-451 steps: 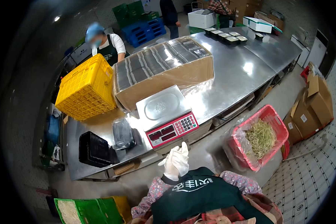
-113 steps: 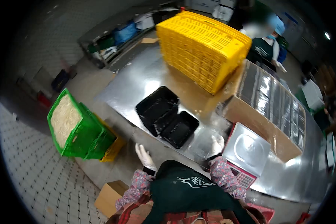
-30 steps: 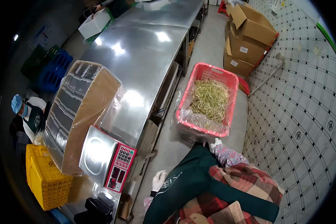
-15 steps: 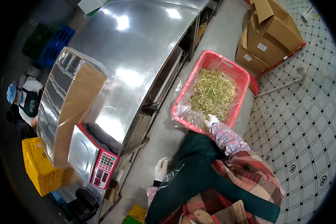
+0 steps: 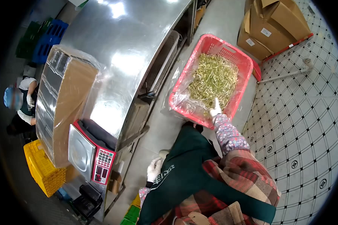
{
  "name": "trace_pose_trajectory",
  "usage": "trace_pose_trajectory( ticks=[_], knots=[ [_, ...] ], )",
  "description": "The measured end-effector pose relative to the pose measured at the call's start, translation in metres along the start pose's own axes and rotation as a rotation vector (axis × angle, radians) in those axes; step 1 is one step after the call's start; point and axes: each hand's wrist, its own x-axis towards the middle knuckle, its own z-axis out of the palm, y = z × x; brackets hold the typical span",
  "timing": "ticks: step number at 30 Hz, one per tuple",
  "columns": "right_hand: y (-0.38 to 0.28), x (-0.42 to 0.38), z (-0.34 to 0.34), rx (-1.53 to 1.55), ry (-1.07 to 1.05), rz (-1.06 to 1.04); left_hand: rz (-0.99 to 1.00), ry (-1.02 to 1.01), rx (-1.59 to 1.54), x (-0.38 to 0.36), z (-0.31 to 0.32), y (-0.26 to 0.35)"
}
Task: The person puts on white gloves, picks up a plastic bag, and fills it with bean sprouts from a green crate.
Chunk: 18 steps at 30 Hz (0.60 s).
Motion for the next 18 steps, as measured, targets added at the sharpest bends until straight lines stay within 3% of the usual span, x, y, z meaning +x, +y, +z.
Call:
trace_pose_trajectory(
  ticks=[3, 4, 7, 8, 10, 11, 13, 15, 17, 18],
  knots=[
    [0.013, 0.035, -0.025, 0.16, 0.269, -0.025, 0.034, 0.0, -0.085, 0.008, -0.005, -0.016],
    [-0.009, 0.027, -0.046, -0.044, 0.211, 0.058, 0.032, 0.005, -0.084, 0.009, -0.006, -0.018],
    [0.01, 0.027, -0.031, -0.108, 0.193, 0.025, 0.019, 0.01, -0.093, 0.013, -0.001, -0.017],
    [0.014, 0.027, -0.03, -0.415, 0.063, 0.123, 0.008, 0.008, -0.098, 0.014, 0.002, -0.013],
    [-0.001, 0.004, -0.012, -0.54, 0.085, -0.094, -0.003, 0.013, -0.088, 0.015, 0.007, -0.01],
    [-0.049, -0.016, -0.013, -0.67, 0.087, -0.209, -0.001, 0.019, -0.076, 0.015, 0.01, -0.008],
    [-0.09, -0.025, -0.007, -0.725, 0.005, -0.301, 0.006, 0.029, -0.085, 0.017, 0.017, -0.006],
    [-0.089, -0.028, 0.001, -0.583, -0.24, -0.362, 0.012, 0.042, -0.129, 0.018, 0.026, -0.009],
    [-0.088, -0.034, 0.008, -0.504, -0.64, -0.12, -0.01, 0.045, -0.235, 0.019, 0.036, -0.018],
    [-0.087, -0.033, 0.008, -0.606, -0.639, -0.217, -0.021, 0.051, -0.289, 0.019, 0.041, -0.022]
  ],
)
